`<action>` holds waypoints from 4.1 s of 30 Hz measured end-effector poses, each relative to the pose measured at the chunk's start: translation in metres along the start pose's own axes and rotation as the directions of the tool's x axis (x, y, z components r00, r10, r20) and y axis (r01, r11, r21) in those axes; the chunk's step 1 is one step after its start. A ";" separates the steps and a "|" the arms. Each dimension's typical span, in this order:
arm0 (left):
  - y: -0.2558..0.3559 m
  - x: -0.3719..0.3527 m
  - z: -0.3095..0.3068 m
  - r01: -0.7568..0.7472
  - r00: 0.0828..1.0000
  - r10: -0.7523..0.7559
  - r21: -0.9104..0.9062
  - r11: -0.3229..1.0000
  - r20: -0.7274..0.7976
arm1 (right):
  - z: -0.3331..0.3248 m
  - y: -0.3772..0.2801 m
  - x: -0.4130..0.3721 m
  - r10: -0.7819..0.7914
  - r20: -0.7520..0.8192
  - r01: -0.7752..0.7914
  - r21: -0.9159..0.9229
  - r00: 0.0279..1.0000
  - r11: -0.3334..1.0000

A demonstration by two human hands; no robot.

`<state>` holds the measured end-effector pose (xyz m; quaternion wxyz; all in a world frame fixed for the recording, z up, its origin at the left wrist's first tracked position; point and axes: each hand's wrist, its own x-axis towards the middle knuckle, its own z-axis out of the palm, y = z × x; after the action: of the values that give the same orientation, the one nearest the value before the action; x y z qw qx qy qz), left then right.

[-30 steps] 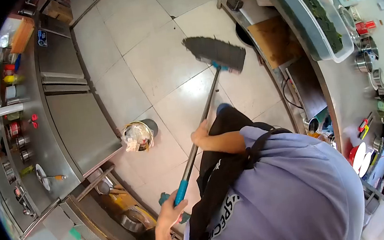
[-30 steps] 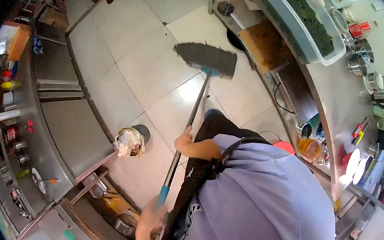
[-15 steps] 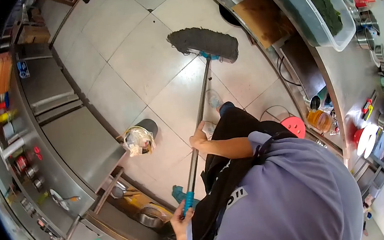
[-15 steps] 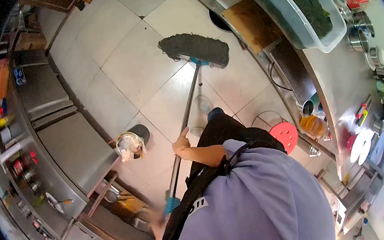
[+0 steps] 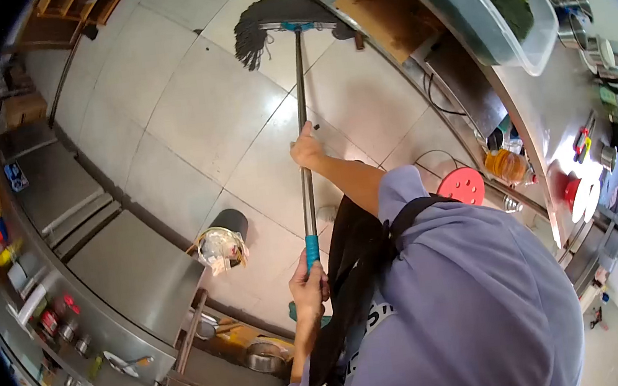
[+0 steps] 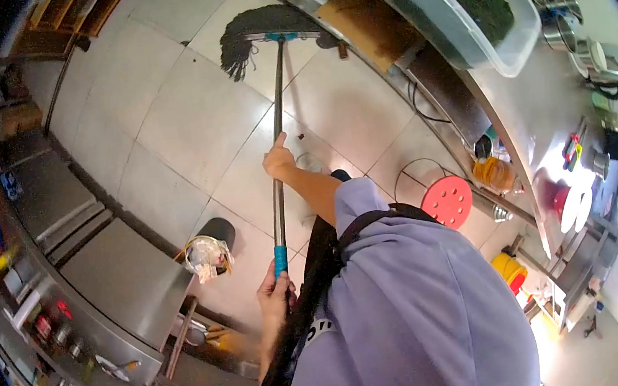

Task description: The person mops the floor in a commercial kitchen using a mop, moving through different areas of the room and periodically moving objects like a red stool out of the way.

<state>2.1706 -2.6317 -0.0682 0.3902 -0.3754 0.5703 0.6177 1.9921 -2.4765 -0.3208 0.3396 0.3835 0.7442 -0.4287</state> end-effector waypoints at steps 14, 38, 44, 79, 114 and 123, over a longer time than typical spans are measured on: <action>-0.135 -0.085 -0.100 0.097 0.985 -0.117 0.154 0.983 0.124 | 0.048 0.128 -0.158 0.042 0.087 -0.051 0.103 0.995 0.993; -0.264 -0.242 -0.269 -0.156 0.925 0.377 0.856 0.493 -0.049 | 0.264 0.303 -0.314 0.369 0.518 -0.626 0.517 0.772 0.584; -0.271 -0.176 -0.242 -0.207 0.942 0.334 0.856 0.474 0.042 | 0.318 0.376 -0.198 0.419 0.151 -0.445 0.323 0.896 0.835; -0.140 -0.356 -0.223 -0.221 0.772 0.542 0.940 -0.261 0.332 | 0.185 0.212 -0.307 0.548 0.463 -0.602 0.792 0.697 0.096; 0.027 0.027 -0.178 -0.030 0.997 0.074 -0.684 0.729 0.034 | 0.228 -0.154 -0.045 -0.126 0.230 0.087 0.172 0.965 0.981; -0.102 0.042 -0.120 0.096 0.990 0.022 -0.772 0.628 0.142 | 0.207 -0.045 -0.045 -0.225 0.091 0.239 -0.200 0.970 0.950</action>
<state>2.2487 -2.7448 -0.1563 0.2413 -0.4750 0.2124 0.8192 2.0115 -2.6901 -0.3496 0.3503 0.2408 0.8132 -0.3975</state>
